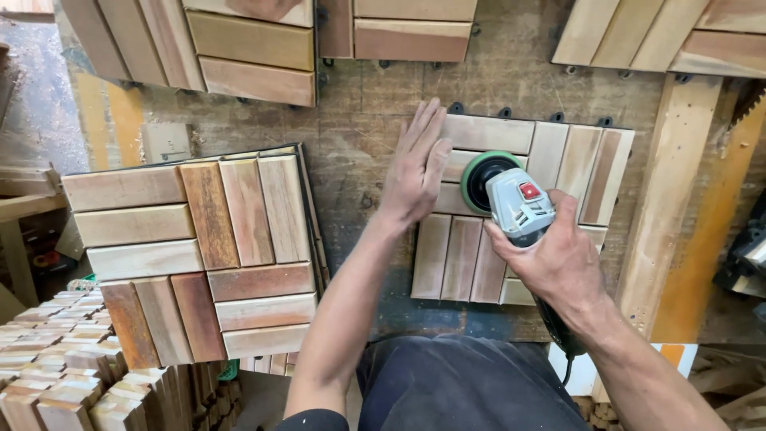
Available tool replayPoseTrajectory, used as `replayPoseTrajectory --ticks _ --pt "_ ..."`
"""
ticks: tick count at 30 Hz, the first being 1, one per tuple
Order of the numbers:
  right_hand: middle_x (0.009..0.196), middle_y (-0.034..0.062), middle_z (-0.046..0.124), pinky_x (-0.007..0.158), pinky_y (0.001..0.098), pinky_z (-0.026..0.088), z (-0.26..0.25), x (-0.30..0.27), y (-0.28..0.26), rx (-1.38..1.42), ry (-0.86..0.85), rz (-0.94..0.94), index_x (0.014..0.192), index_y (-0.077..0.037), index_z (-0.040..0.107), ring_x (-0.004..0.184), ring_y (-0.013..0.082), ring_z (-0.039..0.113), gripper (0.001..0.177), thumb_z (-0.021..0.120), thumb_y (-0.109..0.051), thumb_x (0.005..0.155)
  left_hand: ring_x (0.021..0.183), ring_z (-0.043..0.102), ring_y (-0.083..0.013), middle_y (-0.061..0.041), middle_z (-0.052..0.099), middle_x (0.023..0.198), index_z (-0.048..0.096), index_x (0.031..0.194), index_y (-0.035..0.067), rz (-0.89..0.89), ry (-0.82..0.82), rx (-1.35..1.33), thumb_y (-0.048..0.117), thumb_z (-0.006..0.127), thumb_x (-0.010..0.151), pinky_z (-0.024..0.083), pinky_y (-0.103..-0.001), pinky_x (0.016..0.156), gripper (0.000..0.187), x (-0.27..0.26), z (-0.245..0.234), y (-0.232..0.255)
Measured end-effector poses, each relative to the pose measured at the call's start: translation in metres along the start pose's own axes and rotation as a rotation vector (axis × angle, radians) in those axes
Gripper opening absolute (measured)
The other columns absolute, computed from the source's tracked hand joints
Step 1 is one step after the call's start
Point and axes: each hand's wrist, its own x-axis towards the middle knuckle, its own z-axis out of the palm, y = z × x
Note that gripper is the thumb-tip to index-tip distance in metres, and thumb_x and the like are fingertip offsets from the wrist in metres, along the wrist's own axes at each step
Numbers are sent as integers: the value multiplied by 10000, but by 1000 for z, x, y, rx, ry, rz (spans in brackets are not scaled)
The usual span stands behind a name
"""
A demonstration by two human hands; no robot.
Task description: Sanding the surface of interlocking wooden deck tiles using an orbital sander
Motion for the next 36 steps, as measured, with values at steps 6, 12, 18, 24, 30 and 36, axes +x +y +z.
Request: replayPoseTrajectory --ticks 6,12,18,24,30,36 --pt "970 416 676 770 620 556 -13 -3 28 42 61 114 1396 -27 438 915 585 694 892 821 -562 794 1260 482 -183 91 583 1244 658 1297 310 294 -277 647 528 677 944 532 -401 972 415 60 23 -37" --pt "1157 271 680 750 561 562 -44 -1 24 -11 -72 366 1471 -45 368 992 458 685 912 732 -557 810 1151 480 -284 22 643 1133 797 1183 274 24 -632 488 598 717 874 467 -510 995 455 110 19 2" --pt "986 244 720 571 514 620 -3 -18 28 -66 -77 130 1410 -31 393 763 419 742 942 771 -597 759 1234 543 -208 162 794 1082 856 822 281 -88 -743 386 466 897 737 350 -405 1148 207 134 19 11" --pt "974 258 733 582 578 586 22 -13 5 -127 -37 -36 1421 -31 406 805 479 729 995 774 -656 740 1177 523 -224 192 789 1044 862 932 317 -89 -811 464 460 872 784 513 -393 885 206 142 27 0" --pt "883 266 732 568 615 548 32 -11 -13 -178 -10 -114 1406 -70 434 762 527 709 941 765 -669 760 1203 498 -222 118 798 1065 854 992 308 -114 -873 430 405 839 839 506 -415 913 182 146 19 7" --pt "1141 123 703 545 626 577 42 -23 -10 -252 -96 -211 1386 -124 421 774 457 732 947 739 -719 722 1232 477 -234 117 788 1114 842 1028 316 -110 -900 429 401 797 883 497 -405 930 175 145 16 7"
